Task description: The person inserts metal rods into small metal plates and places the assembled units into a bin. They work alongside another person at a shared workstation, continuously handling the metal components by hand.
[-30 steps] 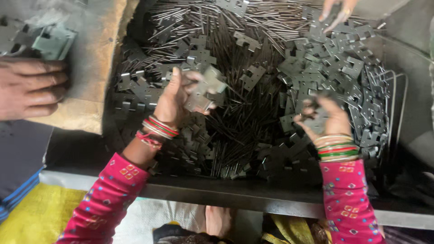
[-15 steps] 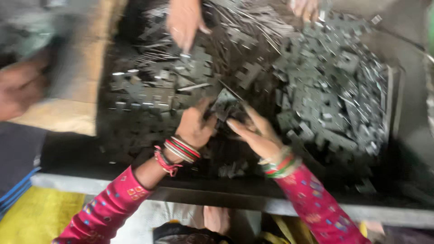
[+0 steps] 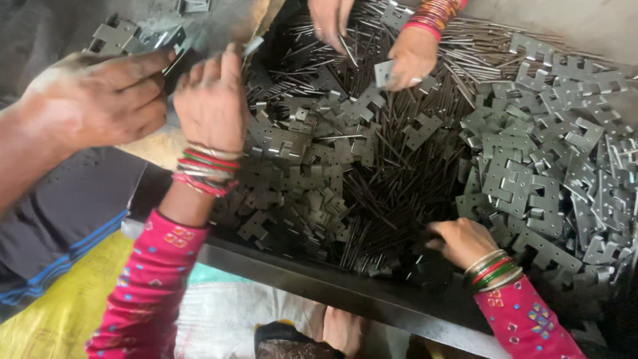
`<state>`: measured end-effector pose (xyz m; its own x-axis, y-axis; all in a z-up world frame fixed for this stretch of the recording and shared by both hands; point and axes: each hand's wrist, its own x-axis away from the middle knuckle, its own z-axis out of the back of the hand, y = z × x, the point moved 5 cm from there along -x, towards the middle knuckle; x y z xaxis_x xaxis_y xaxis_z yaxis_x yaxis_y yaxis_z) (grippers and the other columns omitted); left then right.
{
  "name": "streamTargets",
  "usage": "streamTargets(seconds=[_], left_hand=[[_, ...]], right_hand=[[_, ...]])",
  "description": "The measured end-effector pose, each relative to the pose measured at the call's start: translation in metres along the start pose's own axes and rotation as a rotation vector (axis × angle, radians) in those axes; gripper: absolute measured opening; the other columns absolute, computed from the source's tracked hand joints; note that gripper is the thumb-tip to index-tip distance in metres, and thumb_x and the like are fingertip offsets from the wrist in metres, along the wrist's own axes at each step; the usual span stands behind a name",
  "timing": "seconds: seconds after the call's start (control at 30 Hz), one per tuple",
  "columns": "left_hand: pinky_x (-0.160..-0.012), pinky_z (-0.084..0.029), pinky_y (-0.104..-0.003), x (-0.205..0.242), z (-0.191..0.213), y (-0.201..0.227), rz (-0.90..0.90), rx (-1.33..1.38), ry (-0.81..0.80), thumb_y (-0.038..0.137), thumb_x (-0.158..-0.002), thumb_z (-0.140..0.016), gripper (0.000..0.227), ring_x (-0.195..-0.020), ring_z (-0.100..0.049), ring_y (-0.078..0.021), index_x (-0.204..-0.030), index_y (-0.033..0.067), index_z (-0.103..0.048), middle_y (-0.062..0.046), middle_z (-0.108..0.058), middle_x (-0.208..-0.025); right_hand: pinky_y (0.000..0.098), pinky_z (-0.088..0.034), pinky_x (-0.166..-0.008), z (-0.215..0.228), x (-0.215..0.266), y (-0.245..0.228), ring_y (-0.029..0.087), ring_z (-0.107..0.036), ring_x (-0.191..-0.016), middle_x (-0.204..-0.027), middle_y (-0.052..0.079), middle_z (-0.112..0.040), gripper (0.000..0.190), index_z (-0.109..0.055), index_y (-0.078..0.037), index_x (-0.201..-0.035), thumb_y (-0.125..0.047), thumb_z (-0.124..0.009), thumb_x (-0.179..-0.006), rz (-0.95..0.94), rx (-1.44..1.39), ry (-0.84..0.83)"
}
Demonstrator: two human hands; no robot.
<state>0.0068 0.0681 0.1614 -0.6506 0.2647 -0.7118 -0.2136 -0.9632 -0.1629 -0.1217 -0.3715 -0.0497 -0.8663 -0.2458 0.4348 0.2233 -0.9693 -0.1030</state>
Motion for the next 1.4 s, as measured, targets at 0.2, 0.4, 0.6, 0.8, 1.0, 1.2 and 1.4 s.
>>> streamTargets(seconds=[0.2, 0.4, 0.6, 0.8, 1.0, 1.2, 1.4], left_hand=[[-0.072, -0.055, -0.043, 0.029, -0.004, 0.073, -0.021, 0.458, -0.074, 0.002, -0.088, -0.060, 0.040, -0.082, -0.067, -0.0300, -0.127, 0.0083, -0.061, -0.010, -0.066, -0.090], [-0.053, -0.052, -0.040, 0.065, -0.032, 0.143, -0.058, 0.741, -0.536, 0.007, -0.094, -0.056, 0.035, -0.063, -0.067, -0.0290, -0.129, 0.0112, -0.060, -0.010, -0.068, -0.082], [-0.052, -0.052, -0.042, 0.043, 0.006, 0.128, -0.083, 0.738, -0.358, 0.004, -0.081, -0.062, 0.047, -0.063, -0.067, -0.0305, -0.127, 0.0059, -0.064, -0.014, -0.070, -0.089], [-0.071, -0.054, -0.043, 0.016, 0.026, 0.040, -0.023, 0.328, -0.035, 0.000, -0.088, -0.068, 0.039, -0.080, -0.066, -0.0312, -0.126, 0.0078, -0.065, -0.010, -0.065, -0.088], [-0.092, -0.052, -0.045, -0.003, 0.010, -0.040, 0.156, -0.121, -0.057, 0.004, -0.100, -0.068, 0.038, -0.108, -0.068, -0.0300, -0.137, 0.0064, -0.060, -0.012, -0.071, -0.119], [-0.099, -0.047, -0.047, 0.014, 0.020, 0.021, 0.058, 0.034, 0.092, 0.025, -0.094, -0.071, 0.048, -0.120, -0.059, -0.0345, -0.135, 0.0033, -0.060, -0.018, -0.068, -0.130], [-0.061, -0.056, -0.041, 0.056, -0.051, 0.149, -0.208, 0.378, -0.616, 0.016, -0.090, -0.067, 0.011, -0.073, -0.072, -0.0271, -0.101, 0.0120, -0.066, -0.009, -0.071, -0.081]], right_hand=[[0.0473, -0.059, -0.079, 0.012, -0.008, -0.012, 0.038, -0.072, -0.092, -0.097, 0.017, -0.075, 0.052, -0.069, -0.017, -0.122, -0.034, -0.085, -0.075, 0.087, -0.151, 0.070], [0.0473, -0.059, -0.080, -0.012, -0.004, 0.000, 0.039, -0.072, -0.092, -0.098, 0.020, -0.074, 0.052, -0.067, -0.018, -0.123, -0.011, -0.074, -0.073, 0.064, -0.028, 0.060], [0.0475, -0.060, -0.072, -0.011, -0.006, -0.011, 0.040, -0.072, -0.081, -0.086, 0.023, -0.071, 0.053, -0.067, -0.014, -0.121, -0.004, -0.071, -0.070, 0.146, -0.020, 0.114], [0.0490, -0.058, -0.067, 0.033, 0.004, -0.019, 0.042, -0.071, -0.076, -0.076, 0.022, -0.071, 0.039, -0.068, -0.015, -0.111, -0.023, -0.081, -0.075, 0.031, -0.120, 0.116], [0.0439, -0.054, -0.058, 0.059, 0.012, -0.033, 0.037, -0.071, -0.066, -0.068, 0.016, -0.074, 0.032, -0.068, -0.014, -0.103, -0.024, -0.083, -0.076, 0.085, -0.353, 0.175], [0.0307, -0.059, -0.059, 0.072, 0.015, -0.033, 0.016, -0.076, -0.063, -0.072, 0.007, -0.079, 0.013, -0.067, -0.004, -0.095, -0.011, -0.074, -0.086, 0.159, -1.095, 0.012], [0.0415, -0.063, -0.082, 0.121, 0.066, 0.009, 0.021, -0.075, -0.082, -0.092, 0.012, -0.074, 0.013, -0.064, -0.003, -0.105, 0.007, -0.058, -0.100, 0.312, -1.504, 0.755]])
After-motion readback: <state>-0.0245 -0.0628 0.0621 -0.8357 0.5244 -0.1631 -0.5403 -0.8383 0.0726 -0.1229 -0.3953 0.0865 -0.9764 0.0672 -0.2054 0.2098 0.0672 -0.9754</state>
